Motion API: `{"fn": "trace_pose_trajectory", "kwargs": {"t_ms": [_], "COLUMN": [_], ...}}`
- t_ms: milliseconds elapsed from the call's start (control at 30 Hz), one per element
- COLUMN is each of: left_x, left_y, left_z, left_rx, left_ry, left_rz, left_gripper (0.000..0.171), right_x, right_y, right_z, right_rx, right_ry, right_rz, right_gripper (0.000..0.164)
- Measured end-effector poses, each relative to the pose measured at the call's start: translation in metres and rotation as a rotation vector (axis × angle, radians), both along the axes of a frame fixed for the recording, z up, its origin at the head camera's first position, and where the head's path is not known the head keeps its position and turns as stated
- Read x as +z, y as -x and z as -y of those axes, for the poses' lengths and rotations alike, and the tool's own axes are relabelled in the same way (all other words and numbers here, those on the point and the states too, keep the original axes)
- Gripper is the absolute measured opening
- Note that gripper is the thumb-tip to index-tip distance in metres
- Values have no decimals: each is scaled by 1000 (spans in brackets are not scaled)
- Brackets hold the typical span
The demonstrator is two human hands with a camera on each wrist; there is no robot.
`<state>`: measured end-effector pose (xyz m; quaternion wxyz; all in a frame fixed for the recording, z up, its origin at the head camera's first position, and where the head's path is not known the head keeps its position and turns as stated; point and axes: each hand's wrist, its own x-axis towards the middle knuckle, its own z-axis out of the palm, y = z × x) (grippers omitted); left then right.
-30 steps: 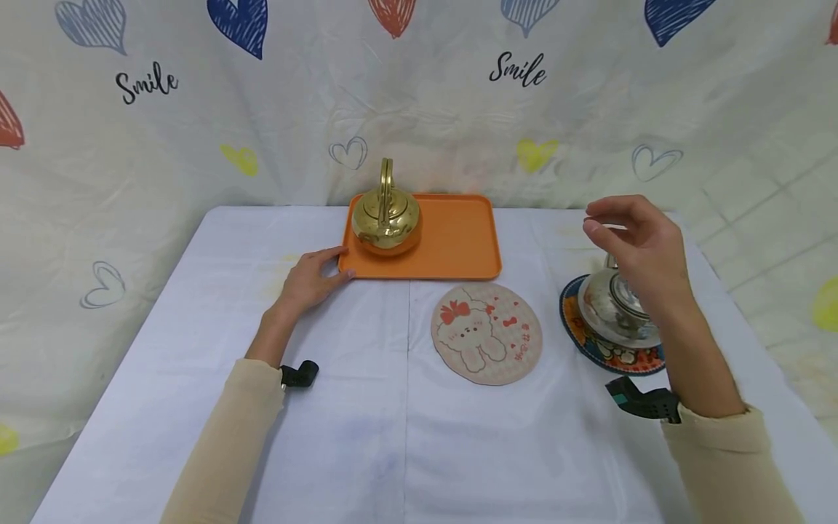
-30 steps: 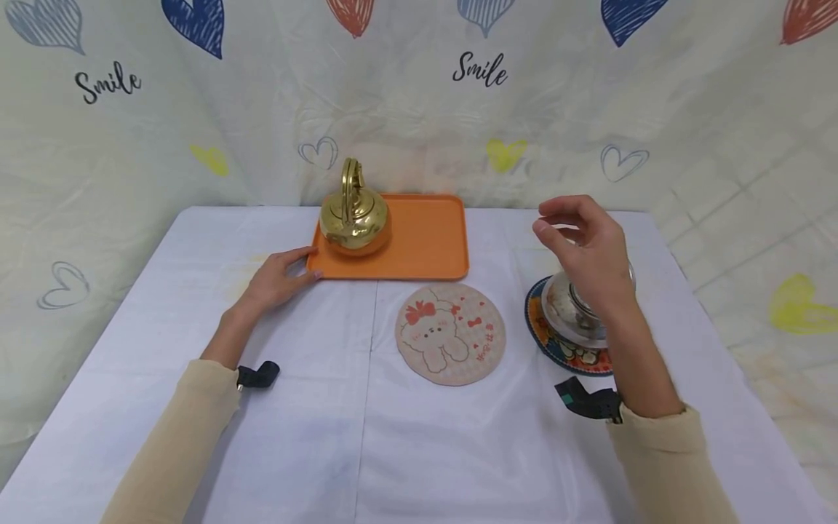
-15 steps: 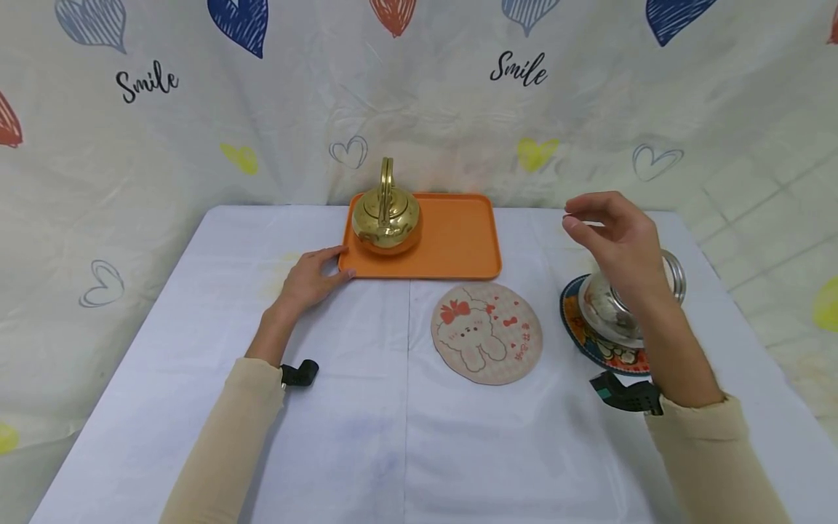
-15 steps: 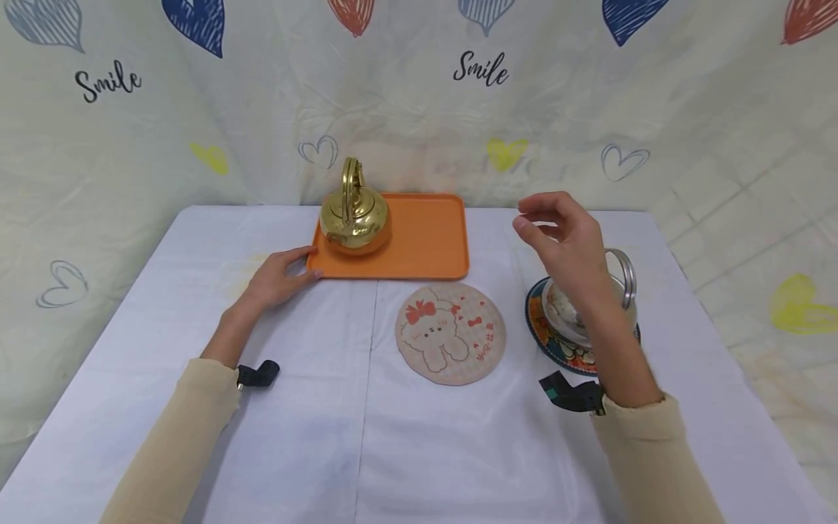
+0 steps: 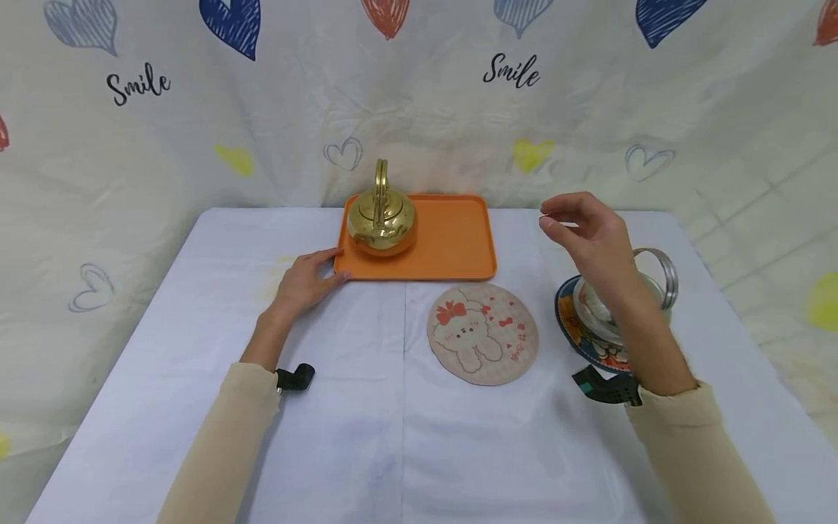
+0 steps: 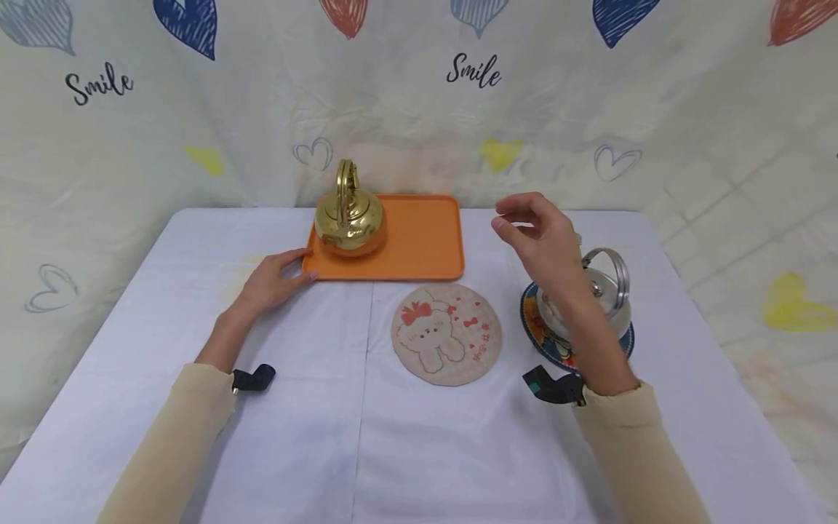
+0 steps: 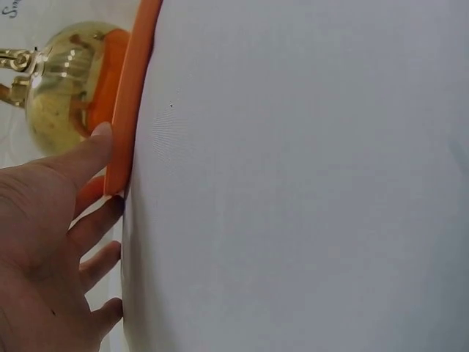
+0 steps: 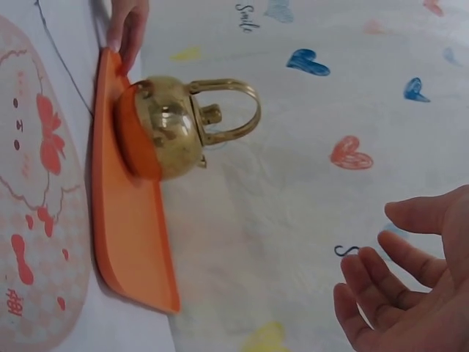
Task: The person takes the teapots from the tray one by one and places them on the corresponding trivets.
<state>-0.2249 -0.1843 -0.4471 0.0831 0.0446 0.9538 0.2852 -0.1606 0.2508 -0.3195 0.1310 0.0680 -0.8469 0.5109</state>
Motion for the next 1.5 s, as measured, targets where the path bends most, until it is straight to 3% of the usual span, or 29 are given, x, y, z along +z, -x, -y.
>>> {"fn": "trace_pose_trajectory", "kwargs": {"t_ms": [267, 633, 1067, 1500], "left_x": [0, 2, -1, -1], "left_y": [-3, -2, 0, -1], "left_z": [2, 1, 0, -1], "left_rx": [8, 3, 16, 24], "left_ry": [-8, -13, 1, 6], "left_rz": [2, -15, 5, 3], "left_gripper": [64, 64, 64, 64], "right_x": [-8, -14, -28, -34], "right_y": [5, 9, 19, 22], "right_z": [6, 18, 31, 36], "right_rx": [49, 47, 170, 165], "right_ry": [32, 11, 140, 185], "right_rz": [16, 28, -7, 20], "right_gripper": [26, 30, 25, 23]}}
